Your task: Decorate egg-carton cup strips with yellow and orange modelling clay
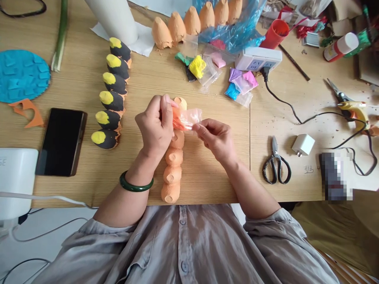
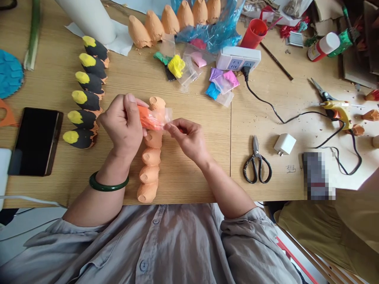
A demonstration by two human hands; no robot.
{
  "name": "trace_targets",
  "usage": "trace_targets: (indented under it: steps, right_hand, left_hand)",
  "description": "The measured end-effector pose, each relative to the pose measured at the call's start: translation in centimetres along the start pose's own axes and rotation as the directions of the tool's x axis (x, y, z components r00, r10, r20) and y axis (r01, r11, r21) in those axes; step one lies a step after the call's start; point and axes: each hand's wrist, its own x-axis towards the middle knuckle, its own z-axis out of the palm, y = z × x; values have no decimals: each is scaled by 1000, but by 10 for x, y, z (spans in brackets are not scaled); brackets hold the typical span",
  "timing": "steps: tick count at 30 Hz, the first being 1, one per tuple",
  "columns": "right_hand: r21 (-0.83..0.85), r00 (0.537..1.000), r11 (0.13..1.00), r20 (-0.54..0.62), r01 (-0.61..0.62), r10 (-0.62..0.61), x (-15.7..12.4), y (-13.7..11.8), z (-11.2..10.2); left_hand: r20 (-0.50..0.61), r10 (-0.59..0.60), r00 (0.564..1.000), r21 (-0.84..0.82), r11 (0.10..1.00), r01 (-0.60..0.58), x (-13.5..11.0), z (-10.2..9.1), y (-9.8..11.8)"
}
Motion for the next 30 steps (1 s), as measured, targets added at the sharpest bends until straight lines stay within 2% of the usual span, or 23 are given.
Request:
trace_targets:
  steps: [2, 6, 8, 11, 15, 21, 26, 28, 30]
  right_hand:
    - [-35, 1000, 999, -27, 15, -16, 3, -1, -4]
    - [21, 988, 992, 100, -123, 120, 6, -5, -8]
    - [74, 984, 986, 116, -147, 138, 6, -5, -7]
    - [77, 995, 994, 72, -75, 69, 5, -3, -6]
    - [-44, 998, 998, -21, 55, -56, 6, 2, -6]
    - [5, 1000, 1000, 25, 7, -7, 8, 6, -9]
    - [-104, 992, 988, -43, 112, -117, 10, 8, -8]
    - [-105, 993, 990, -60, 92, -98, 10, 8, -7]
    - [-61, 999, 997, -24, 37, -38, 10, 8, -7]
  left_hand:
    - [18, -11, 1000, -9, 1000, 11, 0, 0, -3]
    - [39, -34, 999, -26, 999, 35, 2, -1, -5]
    - [33, -35, 999, -29, 999, 36, 1, -1, -2]
    - [69, -71, 995, -49, 996, 74, -2, -1, 3]
    - [135, -114, 984, -87, 988, 126, -6, 0, 8]
    - [126, -132, 983, -104, 984, 145, -5, -1, 7]
    - [172, -93, 981, -98, 989, 111, -5, 1, 5]
    - [139, -92, 986, -107, 988, 107, -4, 2, 3]
    - [83, -95, 992, -98, 990, 103, -2, 2, 1]
